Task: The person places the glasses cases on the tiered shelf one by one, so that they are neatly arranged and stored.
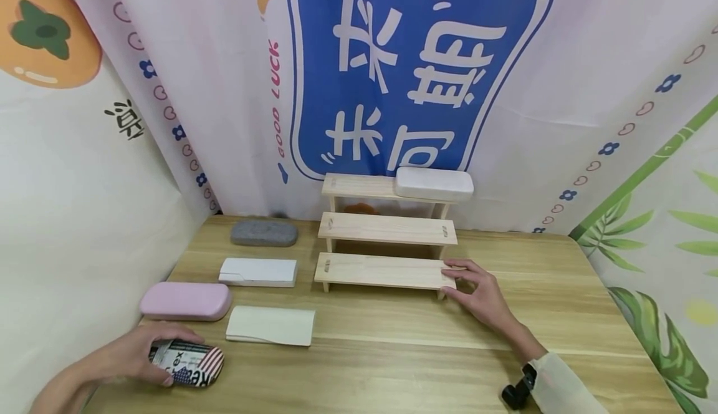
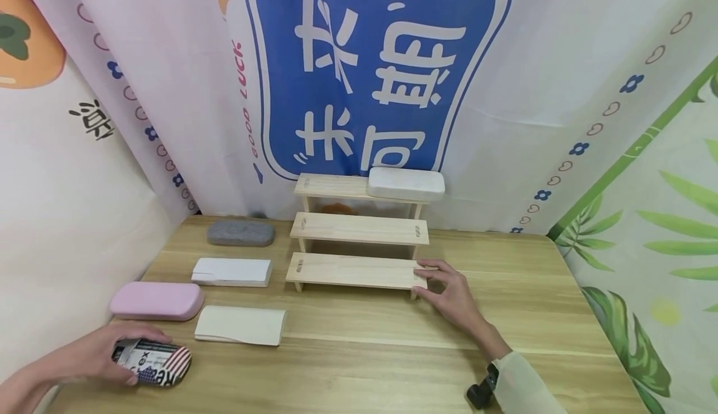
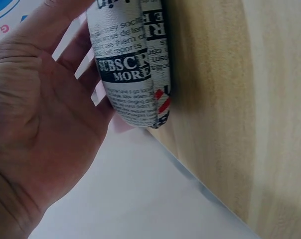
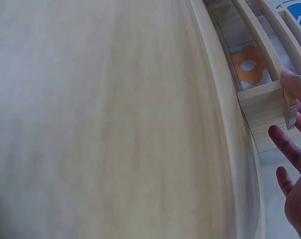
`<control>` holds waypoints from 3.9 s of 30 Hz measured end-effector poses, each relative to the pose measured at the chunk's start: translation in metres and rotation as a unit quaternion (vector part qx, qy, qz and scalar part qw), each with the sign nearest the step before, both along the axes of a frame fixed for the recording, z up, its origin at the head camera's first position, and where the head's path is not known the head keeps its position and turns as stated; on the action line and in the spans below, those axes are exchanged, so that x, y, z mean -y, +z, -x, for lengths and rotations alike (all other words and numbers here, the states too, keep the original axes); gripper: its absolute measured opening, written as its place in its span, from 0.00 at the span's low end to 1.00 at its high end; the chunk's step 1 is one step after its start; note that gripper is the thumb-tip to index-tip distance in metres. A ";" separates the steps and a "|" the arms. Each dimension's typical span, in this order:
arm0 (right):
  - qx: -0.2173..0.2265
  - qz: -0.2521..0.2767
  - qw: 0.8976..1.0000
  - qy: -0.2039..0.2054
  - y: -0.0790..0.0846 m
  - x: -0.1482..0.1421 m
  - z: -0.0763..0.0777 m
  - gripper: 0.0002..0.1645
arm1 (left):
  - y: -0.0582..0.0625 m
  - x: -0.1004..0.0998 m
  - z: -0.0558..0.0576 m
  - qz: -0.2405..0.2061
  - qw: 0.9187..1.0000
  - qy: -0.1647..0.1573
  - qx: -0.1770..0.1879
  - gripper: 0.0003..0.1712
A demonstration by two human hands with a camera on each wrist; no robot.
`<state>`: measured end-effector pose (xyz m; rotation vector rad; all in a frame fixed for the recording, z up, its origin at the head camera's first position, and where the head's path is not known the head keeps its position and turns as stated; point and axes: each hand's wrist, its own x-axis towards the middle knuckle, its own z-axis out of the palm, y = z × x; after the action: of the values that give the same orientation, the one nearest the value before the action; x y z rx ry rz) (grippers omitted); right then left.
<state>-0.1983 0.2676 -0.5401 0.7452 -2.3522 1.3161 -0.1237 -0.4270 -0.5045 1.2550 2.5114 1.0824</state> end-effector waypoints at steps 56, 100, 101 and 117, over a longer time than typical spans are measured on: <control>0.011 -0.009 1.000 -0.007 -0.002 -0.004 0.002 0.23 | 0.014 -0.031 0.004 0.017 0.989 0.049 -0.141 0.51; 0.017 -0.004 1.000 -0.012 0.002 -0.002 0.002 0.24 | 0.079 -0.110 0.049 0.045 0.992 0.113 -0.040 0.39; 0.018 -0.003 1.000 -0.011 0.002 -0.002 0.002 0.24 | 0.081 -0.111 0.051 0.051 0.991 0.117 -0.042 0.39; 0.008 -0.021 1.000 -0.014 0.001 -0.003 0.003 0.23 | 0.103 -0.139 0.071 0.061 0.990 0.121 -0.032 0.38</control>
<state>-0.2014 0.2708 -0.5392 0.7130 -2.4019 1.2694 -0.1949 -0.2876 -0.4012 0.9882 2.7878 0.9280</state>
